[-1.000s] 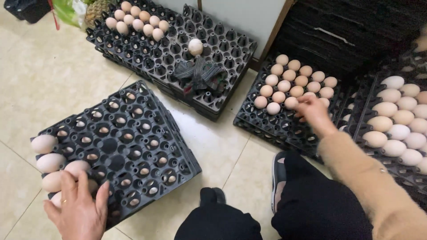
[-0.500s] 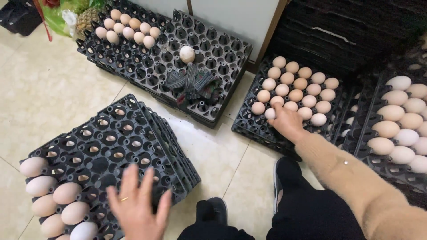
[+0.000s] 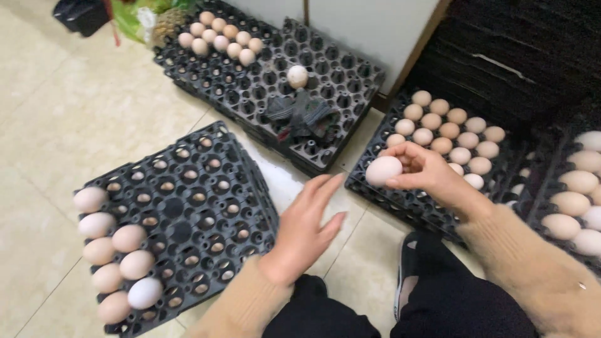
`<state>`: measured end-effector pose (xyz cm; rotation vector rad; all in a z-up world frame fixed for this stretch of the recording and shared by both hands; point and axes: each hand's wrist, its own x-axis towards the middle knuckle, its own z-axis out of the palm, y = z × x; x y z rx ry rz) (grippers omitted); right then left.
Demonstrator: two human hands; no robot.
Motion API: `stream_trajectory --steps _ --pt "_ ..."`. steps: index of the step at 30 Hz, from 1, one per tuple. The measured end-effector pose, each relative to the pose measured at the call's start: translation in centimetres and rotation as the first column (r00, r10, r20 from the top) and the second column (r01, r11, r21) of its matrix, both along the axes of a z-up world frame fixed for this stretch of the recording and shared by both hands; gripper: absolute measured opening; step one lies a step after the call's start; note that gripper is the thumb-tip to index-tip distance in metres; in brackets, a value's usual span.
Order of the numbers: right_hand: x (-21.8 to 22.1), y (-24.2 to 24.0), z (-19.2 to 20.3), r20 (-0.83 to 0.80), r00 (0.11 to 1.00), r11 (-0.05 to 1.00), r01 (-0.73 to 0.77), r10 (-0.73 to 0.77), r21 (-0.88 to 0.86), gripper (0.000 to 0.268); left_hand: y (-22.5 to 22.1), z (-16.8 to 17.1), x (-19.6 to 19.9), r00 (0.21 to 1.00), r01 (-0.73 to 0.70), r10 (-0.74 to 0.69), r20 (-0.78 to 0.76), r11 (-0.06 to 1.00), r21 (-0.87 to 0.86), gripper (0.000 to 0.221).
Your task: Transferring eggs from one plastic tray to another to organize them.
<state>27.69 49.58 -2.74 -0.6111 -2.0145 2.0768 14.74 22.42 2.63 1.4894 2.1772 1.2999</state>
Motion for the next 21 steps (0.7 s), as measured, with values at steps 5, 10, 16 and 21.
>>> stream_trajectory --steps 5,10,16,21 --pt "-2.0 -3.4 3.6 0.005 0.982 0.982 -0.188 0.188 -0.021 0.060 1.4 0.4 0.4 0.984 -0.009 0.000 0.177 0.999 0.050 0.072" --pt "-4.1 -5.7 3.9 -0.006 0.951 0.950 -0.310 0.310 -0.027 0.055 0.1 -0.6 -0.1 0.937 -0.128 0.090 0.336 0.988 0.091 0.063" --pt "-4.6 -5.7 4.5 0.090 0.949 0.952 -0.305 0.303 0.009 0.056 -6.1 0.7 -3.0 0.764 -0.320 0.173 0.621 0.938 0.133 0.048" --pt "-3.5 -3.7 0.7 0.231 0.971 0.995 -0.079 0.064 0.057 0.044 -13.8 2.6 -10.2 0.785 -0.563 0.485 0.386 0.818 0.117 0.057"
